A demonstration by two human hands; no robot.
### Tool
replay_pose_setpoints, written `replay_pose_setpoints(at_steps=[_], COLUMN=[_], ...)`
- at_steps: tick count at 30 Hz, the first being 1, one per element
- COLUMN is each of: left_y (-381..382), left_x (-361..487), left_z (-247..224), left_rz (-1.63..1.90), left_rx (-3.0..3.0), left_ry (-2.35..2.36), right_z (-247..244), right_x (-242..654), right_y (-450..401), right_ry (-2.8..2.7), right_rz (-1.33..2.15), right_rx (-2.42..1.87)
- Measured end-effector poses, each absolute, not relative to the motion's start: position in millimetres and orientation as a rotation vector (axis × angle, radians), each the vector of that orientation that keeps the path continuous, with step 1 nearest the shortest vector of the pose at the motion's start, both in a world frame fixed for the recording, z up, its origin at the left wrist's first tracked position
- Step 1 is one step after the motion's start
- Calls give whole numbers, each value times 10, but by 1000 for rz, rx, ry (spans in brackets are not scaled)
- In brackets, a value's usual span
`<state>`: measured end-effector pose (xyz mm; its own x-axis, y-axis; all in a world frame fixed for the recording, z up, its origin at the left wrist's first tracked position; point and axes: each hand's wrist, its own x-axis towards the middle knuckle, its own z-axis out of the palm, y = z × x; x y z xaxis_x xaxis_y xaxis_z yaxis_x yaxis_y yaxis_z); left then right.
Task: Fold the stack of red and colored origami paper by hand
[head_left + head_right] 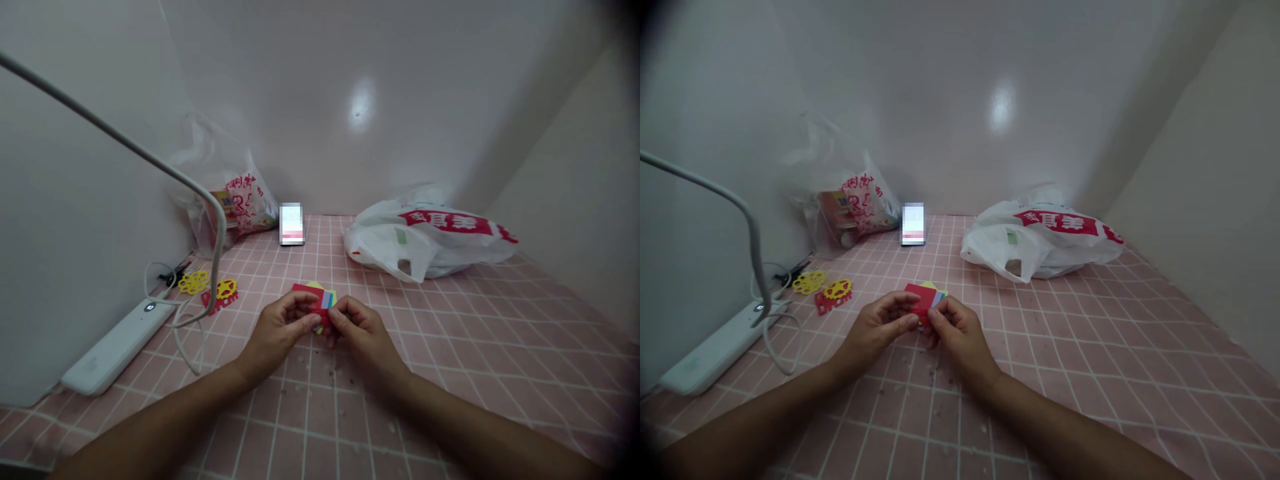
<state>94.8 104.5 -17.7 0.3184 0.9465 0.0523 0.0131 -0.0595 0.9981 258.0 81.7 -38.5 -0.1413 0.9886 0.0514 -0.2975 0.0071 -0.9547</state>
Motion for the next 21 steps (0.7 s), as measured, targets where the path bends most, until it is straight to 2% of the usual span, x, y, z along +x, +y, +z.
replay_pose_setpoints(at_steps=[21], left_y=[1059], left_x=[929], left_z=[-144], left_rz=[1135], left_rx=[1470], left_ry=[862], right_z=[-436], right_x=[2559], right_y=[831], right_ry=[-1137], right_rz=[1367], right_rx=[-807])
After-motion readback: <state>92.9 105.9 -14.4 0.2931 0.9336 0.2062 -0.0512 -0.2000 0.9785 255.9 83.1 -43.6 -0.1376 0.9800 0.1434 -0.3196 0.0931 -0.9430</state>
